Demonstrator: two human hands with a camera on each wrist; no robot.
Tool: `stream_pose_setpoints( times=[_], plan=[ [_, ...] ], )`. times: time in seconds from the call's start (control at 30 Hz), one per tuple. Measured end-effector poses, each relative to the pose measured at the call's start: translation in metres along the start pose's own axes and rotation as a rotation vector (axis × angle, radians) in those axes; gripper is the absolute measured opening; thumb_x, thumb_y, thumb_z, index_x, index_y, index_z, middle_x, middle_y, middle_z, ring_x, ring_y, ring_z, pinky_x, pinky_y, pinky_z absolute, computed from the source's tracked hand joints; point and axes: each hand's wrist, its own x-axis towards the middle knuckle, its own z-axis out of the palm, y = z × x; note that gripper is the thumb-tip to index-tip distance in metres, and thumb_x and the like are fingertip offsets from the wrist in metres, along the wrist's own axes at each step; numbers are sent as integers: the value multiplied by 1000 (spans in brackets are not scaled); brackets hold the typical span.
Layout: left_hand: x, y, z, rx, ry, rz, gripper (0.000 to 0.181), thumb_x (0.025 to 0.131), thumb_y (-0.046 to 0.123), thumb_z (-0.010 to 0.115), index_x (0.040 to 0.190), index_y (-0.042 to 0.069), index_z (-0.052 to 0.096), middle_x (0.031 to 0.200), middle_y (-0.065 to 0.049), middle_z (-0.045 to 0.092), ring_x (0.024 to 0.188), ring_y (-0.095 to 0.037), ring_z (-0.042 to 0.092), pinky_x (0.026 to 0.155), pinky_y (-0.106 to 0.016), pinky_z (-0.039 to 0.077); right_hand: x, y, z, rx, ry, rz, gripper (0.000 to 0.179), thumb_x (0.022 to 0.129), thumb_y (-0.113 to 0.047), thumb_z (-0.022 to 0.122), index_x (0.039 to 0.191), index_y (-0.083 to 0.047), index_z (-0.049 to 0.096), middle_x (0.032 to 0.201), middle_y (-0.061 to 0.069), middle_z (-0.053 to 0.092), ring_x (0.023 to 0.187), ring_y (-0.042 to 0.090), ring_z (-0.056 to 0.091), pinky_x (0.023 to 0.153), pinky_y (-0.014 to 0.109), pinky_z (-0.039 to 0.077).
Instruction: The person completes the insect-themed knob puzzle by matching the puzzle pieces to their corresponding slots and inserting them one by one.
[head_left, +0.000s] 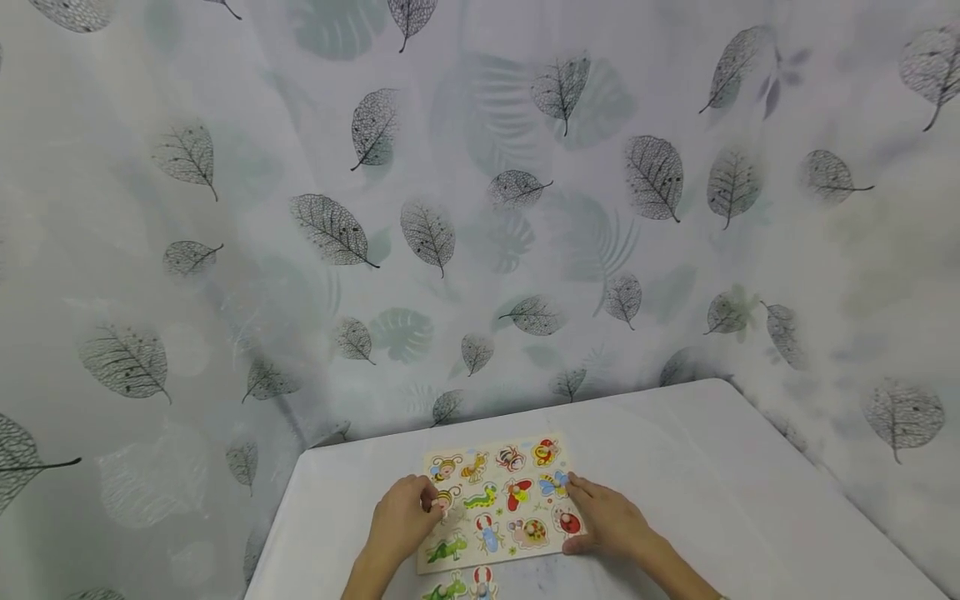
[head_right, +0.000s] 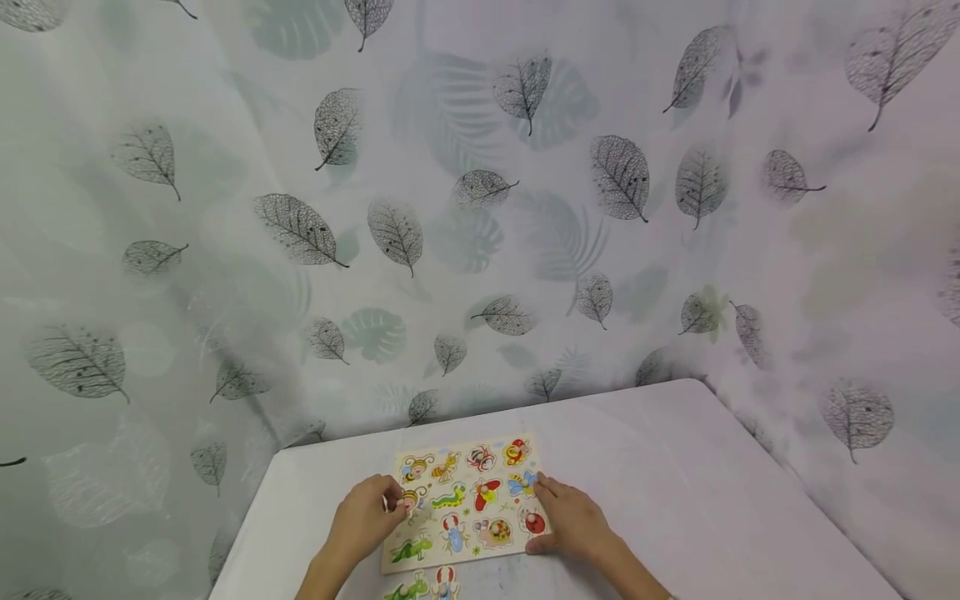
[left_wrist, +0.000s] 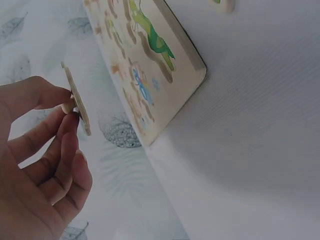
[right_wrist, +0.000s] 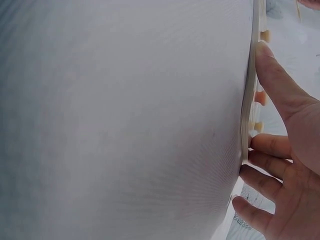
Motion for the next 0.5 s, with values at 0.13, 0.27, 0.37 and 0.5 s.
stream_pose_setpoints(
  times=[0.13, 0.27, 0.37, 0.5],
  plan=[
    [7, -4, 4, -10, -16, -13, 20, 78, 14, 85, 80, 20, 66, 74, 9, 56, 66, -4, 46, 54, -23, 40, 1, 1, 2, -4, -2, 17, 105, 70, -61, 88, 145, 4, 56, 155, 22, 50, 138, 42, 52, 108, 60, 45],
    [12, -7, 6, -9, -16, -22, 19, 79, 17, 85, 82, 19, 67, 75, 8, 57, 67, -5, 46, 55, -23, 40, 1, 1, 4, -4, 3, 23, 104, 69, -61, 89, 145, 3, 56, 155, 21, 51, 137, 42, 53, 107, 60, 46],
    [15, -9, 8, 1, -16, -31, 19, 80, 20, 86, 83, 20, 68, 76, 8, 56, 69, -6, 46, 57, -23, 41, 1, 1, 4, -3, 2, 19, 105, 70, -61, 89, 145, 3, 56, 155, 21, 51, 137, 42, 53, 107, 60, 46],
    [20, -12, 10, -2, -16, -43, 18, 80, 19, 86, 83, 18, 69, 77, 7, 57, 70, -6, 47, 58, -24, 42, 1, 2, 4, -12, 1, 10, 105, 70, -62, 88, 145, 4, 56, 155, 22, 51, 137, 42, 53, 107, 60, 46]
  ],
)
